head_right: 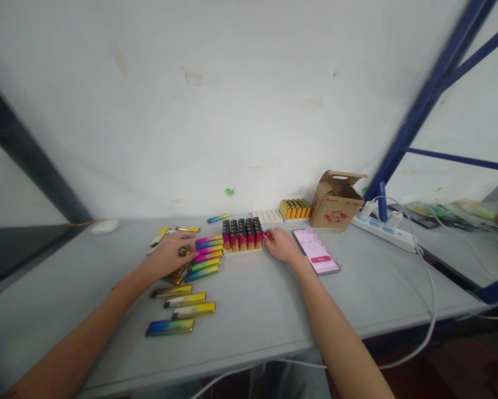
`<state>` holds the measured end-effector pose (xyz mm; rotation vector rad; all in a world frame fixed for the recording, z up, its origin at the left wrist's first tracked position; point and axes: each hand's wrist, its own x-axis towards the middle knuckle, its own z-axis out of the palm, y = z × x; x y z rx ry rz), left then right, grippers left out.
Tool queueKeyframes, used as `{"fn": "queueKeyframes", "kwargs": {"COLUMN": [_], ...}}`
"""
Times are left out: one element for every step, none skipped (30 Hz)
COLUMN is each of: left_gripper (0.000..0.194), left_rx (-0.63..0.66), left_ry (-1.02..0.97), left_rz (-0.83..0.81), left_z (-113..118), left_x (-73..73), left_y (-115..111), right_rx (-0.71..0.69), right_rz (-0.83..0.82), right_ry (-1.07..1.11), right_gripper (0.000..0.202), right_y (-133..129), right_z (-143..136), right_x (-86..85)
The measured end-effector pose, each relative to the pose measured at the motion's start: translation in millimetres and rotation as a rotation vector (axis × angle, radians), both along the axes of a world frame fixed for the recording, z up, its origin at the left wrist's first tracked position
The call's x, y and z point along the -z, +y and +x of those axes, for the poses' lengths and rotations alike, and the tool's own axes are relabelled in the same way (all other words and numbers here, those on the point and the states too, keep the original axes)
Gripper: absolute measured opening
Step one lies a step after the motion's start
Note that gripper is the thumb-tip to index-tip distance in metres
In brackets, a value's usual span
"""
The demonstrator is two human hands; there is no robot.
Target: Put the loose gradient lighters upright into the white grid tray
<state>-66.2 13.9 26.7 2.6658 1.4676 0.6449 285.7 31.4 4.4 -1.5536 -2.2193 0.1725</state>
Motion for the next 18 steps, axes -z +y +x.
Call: {"fn": "queueKeyframes", "kwargs": {"left_gripper": [0.022,0.022,0.022,0.023,0.024,0.026,0.028,0.029,0.031,0.032,0.033,0.033,0.034,0.034,0.035,0.034,0.034,0.034], "left_rx": [0.0,0.0,0.004,0.011,0.025,0.044,0.068,0.095,0.121,0.143,0.16,0.172,0.178,0.18,0.179,0.176,0.173,0.172], "left_ry": [-0.002,-0.005,-0.005,-0.006,-0.005,-0.005,-0.007,-0.009,-0.01,-0.008,-0.002,0.005,0.014,0.02,0.024,0.022,0.018,0.013], "left_rz": [0.004,0.008,0.011,0.015,0.019,0.021,0.02,0.015,0.004,-0.01,-0.026,-0.04,-0.052,-0.061,-0.066,-0.07,-0.073,-0.076], "left_z": [0.0,0.0,-0.2,-0.5,-1.0,-1.5,-2.0,-2.4,-2.7,-2.6,-2.3,-1.7,-0.9,0.0,1.0,1.9,2.7,3.4], "left_x": [0.5,0.8,0.7,0.3,-0.4,-1.2,-2.0,-2.7,-3.2,-3.4,-3.5,-3.5,-3.4,-3.3,-3.5,-3.8,-4.3,-5.0], "left_y": [0.5,0.8,0.8,0.5,-0.1,-1.0,-2.1,-3.2,-4.2,-5.1,-5.7,-6.1,-6.2,-6.2,-6.1,-6.2,-6.6,-7.2], "right_rx": [0.002,0.003,0.002,0.001,0.0,0.0,0.002,0.005,0.009,0.013,0.015,0.016,0.014,0.011,0.006,0.004,0.003,0.004], "right_rz": [0.002,0.004,0.004,0.004,0.004,0.002,0.0,-0.002,-0.004,-0.006,-0.005,-0.004,-0.002,-0.001,-0.001,0.0,0.001,0.002], "right_ry": [0.004,0.01,0.018,0.026,0.033,0.038,0.042,0.044,0.046,0.049,0.053,0.055,0.055,0.054,0.05,0.048,0.046,0.046], "right_gripper": [0.028,0.028,0.029,0.029,0.029,0.029,0.029,0.029,0.029,0.029,0.029,0.03,0.03,0.031,0.031,0.031,0.03,0.03], "right_y": [0.2,0.4,0.4,0.4,0.2,0.0,-0.2,-0.4,-0.6,-0.8,-0.9,-0.9,-0.7,-0.5,-0.1,0.4,1.1,1.9], "right_z": [0.2,0.2,0.2,0.1,0.0,-0.1,-0.1,-0.2,-0.1,-0.1,0.1,0.3,0.5,0.8,1.0,1.3,1.5,1.7], "right_x": [0.4,0.6,0.6,0.4,0.1,-0.3,-0.7,-1.0,-1.2,-1.2,-1.1,-0.8,-0.5,-0.1,0.4,1.0,1.6,2.3]}}
